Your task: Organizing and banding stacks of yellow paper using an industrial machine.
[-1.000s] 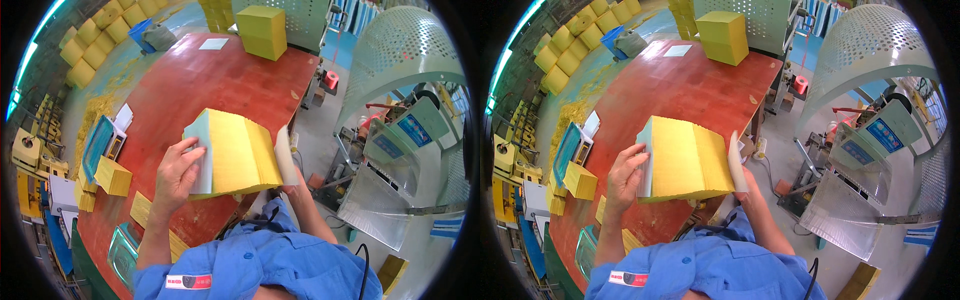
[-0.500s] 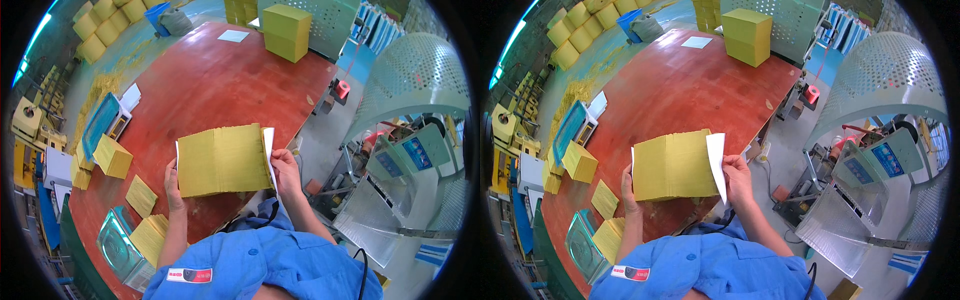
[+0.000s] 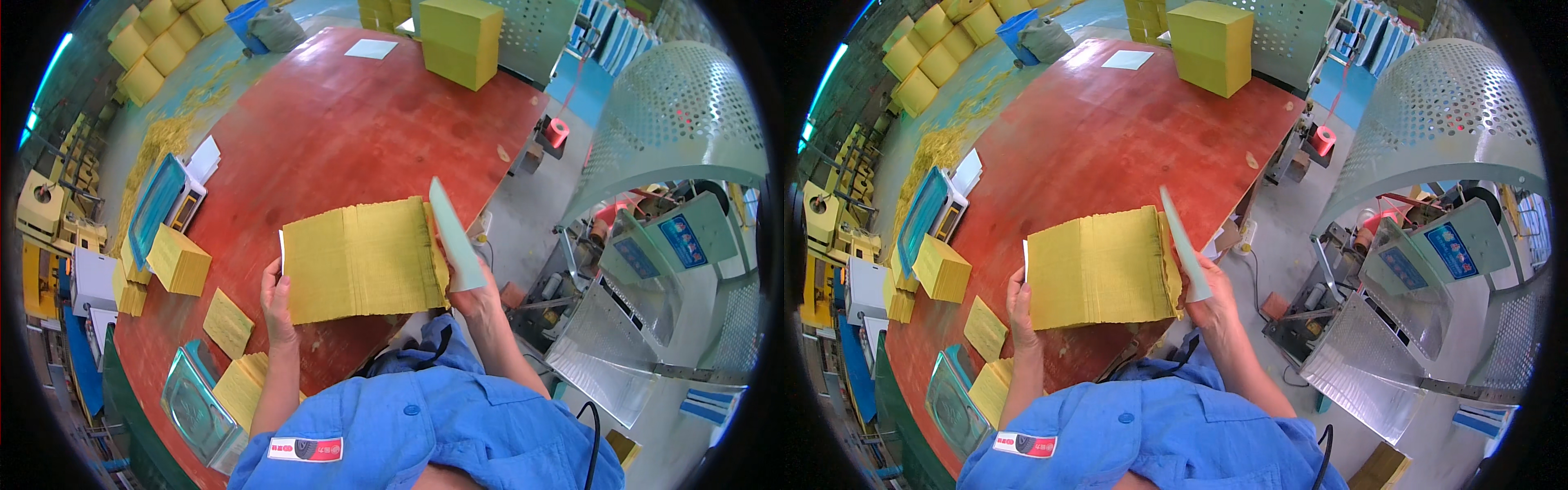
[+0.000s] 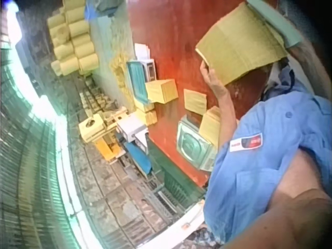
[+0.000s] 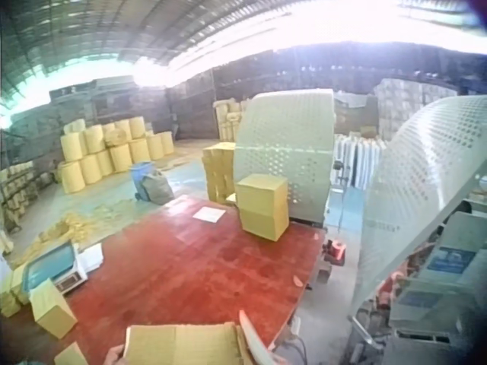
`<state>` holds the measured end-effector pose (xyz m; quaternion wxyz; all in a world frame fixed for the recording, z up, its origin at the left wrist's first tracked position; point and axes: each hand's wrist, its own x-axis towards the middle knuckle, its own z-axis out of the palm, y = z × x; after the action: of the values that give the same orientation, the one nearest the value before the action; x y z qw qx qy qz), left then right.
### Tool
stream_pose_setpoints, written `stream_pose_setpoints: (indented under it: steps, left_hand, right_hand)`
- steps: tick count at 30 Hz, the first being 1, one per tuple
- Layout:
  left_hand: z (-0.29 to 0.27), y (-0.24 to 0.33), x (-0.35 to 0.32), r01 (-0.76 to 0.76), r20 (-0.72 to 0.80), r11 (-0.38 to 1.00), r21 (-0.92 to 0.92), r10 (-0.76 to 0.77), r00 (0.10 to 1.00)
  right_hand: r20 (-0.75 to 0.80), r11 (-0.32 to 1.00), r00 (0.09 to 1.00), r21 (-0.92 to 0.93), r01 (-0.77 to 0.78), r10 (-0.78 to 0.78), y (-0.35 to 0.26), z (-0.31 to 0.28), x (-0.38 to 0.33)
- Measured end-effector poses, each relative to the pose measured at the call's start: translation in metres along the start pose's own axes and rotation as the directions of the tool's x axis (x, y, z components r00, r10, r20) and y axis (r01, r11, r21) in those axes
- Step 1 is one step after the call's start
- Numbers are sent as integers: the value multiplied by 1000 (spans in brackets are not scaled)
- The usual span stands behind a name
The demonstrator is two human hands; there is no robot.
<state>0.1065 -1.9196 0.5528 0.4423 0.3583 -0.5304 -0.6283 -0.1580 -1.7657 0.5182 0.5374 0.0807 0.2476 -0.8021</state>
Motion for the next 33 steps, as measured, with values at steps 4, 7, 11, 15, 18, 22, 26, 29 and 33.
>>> stream_pose_setpoints:
  steps: [4, 7, 11, 15, 18, 22, 26, 29, 33]
  left_hand:
    - [1, 3, 1, -13, 2, 998, 64, 13, 1000]
    - [-1, 2, 0, -14, -16, 997, 77, 15, 1000]
    - [-6, -2, 1, -9, 1, 999, 52, 9, 1000]
    - [-11, -8, 2, -12, 7, 998, 64, 11, 1000]
    - [-9, -7, 2, -15, 15, 998, 66, 14, 1000]
    - [-7, -4, 2, -29, 27, 996, 80, 27, 999]
    - [-6, -1, 1, -2, -7, 995, 97, 3, 1000]
    - [-6, -3, 1, 2, -6, 996, 87, -2, 1000]
    - [-7, -4, 4, -2, 8, 995, 103, 1, 1000]
  right_hand:
    - [-38, 985, 999, 167, 38, -32, 10, -15, 6]
    - [115, 953, 993, 300, -38, 4, 8, -14, -1]
    - [272, 968, 962, 239, -80, 12, -2, 5, -4]
    - [-212, 979, 977, 199, 39, 4, 7, 23, -4]
    - [-194, 1000, 981, 21, -19, 22, 12, -1, -9]
    - [204, 995, 974, 23, -101, 94, 4, -29, -18]
    - [97, 989, 995, 145, 18, -33, -11, 14, -24]
    - [99, 945, 993, 315, -88, 60, -1, -16, -6]
    - [0, 983, 998, 173, -61, 62, 9, -14, -16]
